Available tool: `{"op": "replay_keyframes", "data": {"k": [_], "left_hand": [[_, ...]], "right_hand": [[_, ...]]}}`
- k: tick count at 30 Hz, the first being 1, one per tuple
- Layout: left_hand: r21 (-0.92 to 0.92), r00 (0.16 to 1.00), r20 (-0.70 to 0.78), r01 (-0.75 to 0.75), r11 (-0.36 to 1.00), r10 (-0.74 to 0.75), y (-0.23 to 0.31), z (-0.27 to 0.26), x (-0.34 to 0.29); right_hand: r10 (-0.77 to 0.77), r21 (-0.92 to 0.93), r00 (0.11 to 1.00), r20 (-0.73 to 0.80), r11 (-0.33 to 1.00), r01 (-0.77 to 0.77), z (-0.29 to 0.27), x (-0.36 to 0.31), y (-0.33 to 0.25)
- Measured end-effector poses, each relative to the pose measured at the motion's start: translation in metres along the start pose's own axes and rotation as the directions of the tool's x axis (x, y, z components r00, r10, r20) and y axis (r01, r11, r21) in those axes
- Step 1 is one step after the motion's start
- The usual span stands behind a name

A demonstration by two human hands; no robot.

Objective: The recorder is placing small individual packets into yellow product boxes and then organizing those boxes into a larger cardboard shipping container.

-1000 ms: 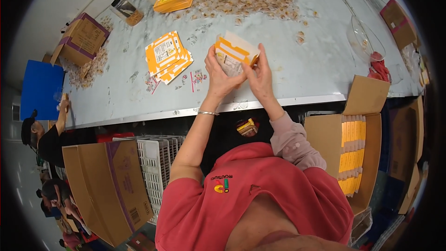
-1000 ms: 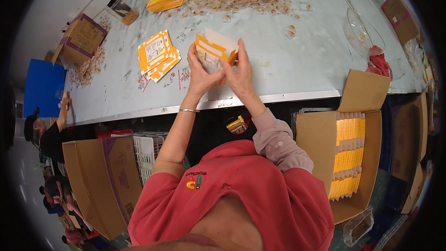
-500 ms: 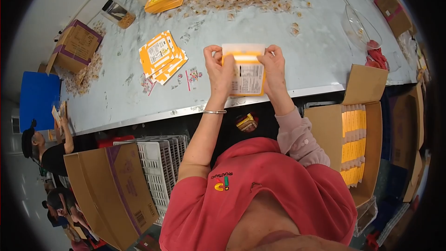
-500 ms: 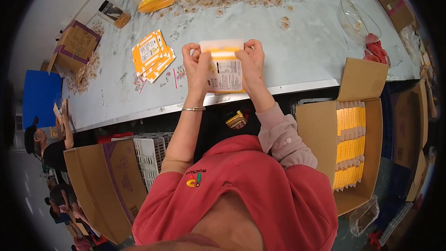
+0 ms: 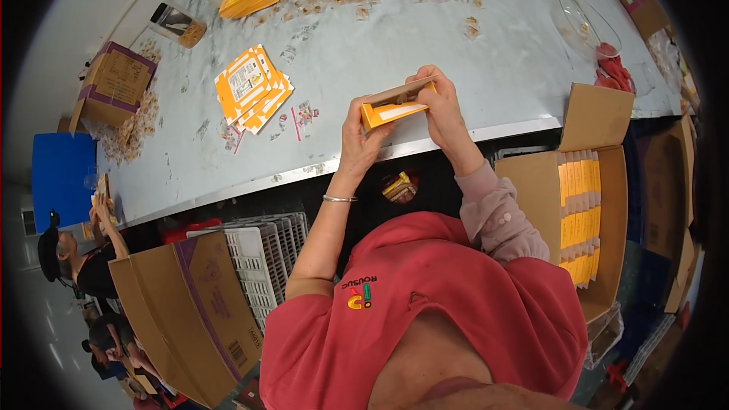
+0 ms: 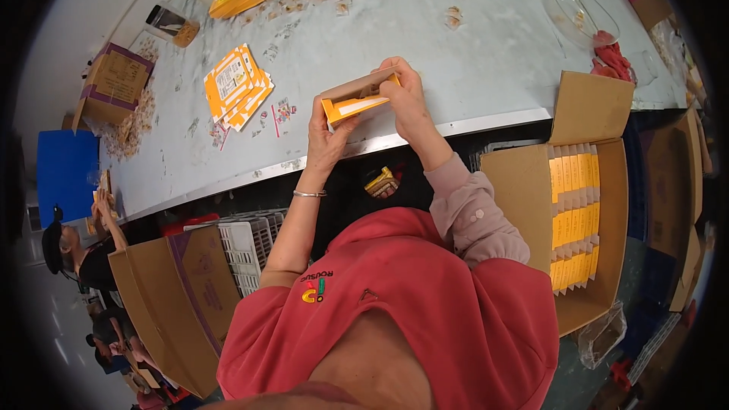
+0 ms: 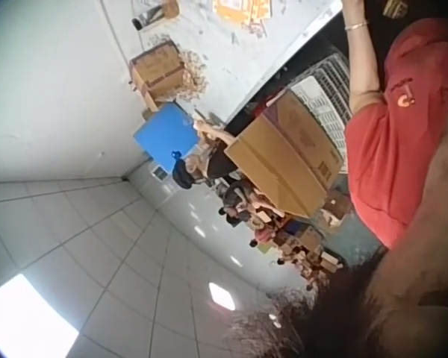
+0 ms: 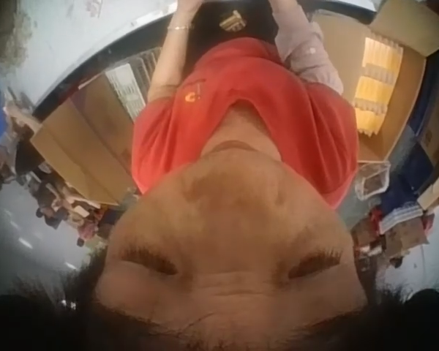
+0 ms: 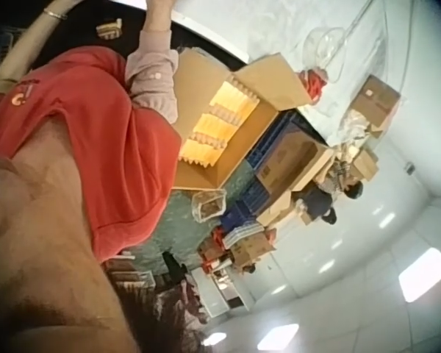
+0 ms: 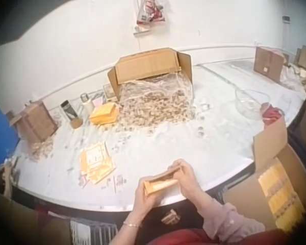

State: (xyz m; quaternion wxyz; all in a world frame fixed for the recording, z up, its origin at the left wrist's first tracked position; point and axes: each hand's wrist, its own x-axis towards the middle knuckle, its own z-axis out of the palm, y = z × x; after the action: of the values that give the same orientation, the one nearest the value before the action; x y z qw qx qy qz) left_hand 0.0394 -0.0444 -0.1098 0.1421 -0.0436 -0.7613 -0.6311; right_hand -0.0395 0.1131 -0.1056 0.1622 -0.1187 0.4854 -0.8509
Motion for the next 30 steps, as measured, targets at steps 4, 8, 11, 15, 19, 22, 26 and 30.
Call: {"op": "replay_keyframes", "data": {"k": [4, 8, 11, 15, 19, 22, 26, 30], "left_hand": [[-0.233, 0.995, -0.042, 0.078, 0.969, -0.090, 0.006, -0.005, 0.000], [-0.299, 0.989, -0.130, 0.034, 0.954, -0.076, 0.022, 0.010, 0.002], [-0.239, 0.988, -0.151, 0.005, 0.971, -0.043, 0.027, 0.011, 0.004], [0.149, 0.992, -0.049, -0.108, 0.983, 0.117, 0.036, 0.004, 0.015], [0.478, 0.932, 0.205, -0.362, 0.800, 0.299, 0.063, 0.018, 0.027], [0.113, 0.955, 0.255, -0.184, 0.976, 0.150, 0.080, 0.033, 0.030], [-0.137, 0.950, 0.293, 0.152, 0.979, -0.106, 0.066, 0.051, 0.023], [0.098, 0.821, 0.567, -0.154, 0.983, 0.072, 0.089, 0.100, 0.030]], "right_hand": [[-0.023, 0.077, 0.999, 0.043, 0.997, 0.020, 0.015, -0.014, -0.030], [-0.117, -0.132, 0.976, 0.182, 0.981, 0.142, 0.031, -0.036, -0.029], [-0.071, -0.095, 0.970, 0.232, 0.991, 0.095, 0.018, -0.034, -0.034], [-0.351, -0.744, 0.907, 0.233, 0.536, 0.399, 0.003, -0.036, -0.094], [-0.247, -0.830, 0.795, 0.554, -0.091, 0.551, 0.017, -0.041, -0.136], [0.197, -0.950, 0.935, 0.295, 0.165, 0.265, -0.011, -0.049, -0.154], [-0.053, -0.707, 0.995, 0.083, 0.701, 0.096, -0.067, -0.098, -0.136], [0.021, -0.728, 1.000, -0.005, 0.686, -0.018, -0.104, -0.165, -0.160]]}}
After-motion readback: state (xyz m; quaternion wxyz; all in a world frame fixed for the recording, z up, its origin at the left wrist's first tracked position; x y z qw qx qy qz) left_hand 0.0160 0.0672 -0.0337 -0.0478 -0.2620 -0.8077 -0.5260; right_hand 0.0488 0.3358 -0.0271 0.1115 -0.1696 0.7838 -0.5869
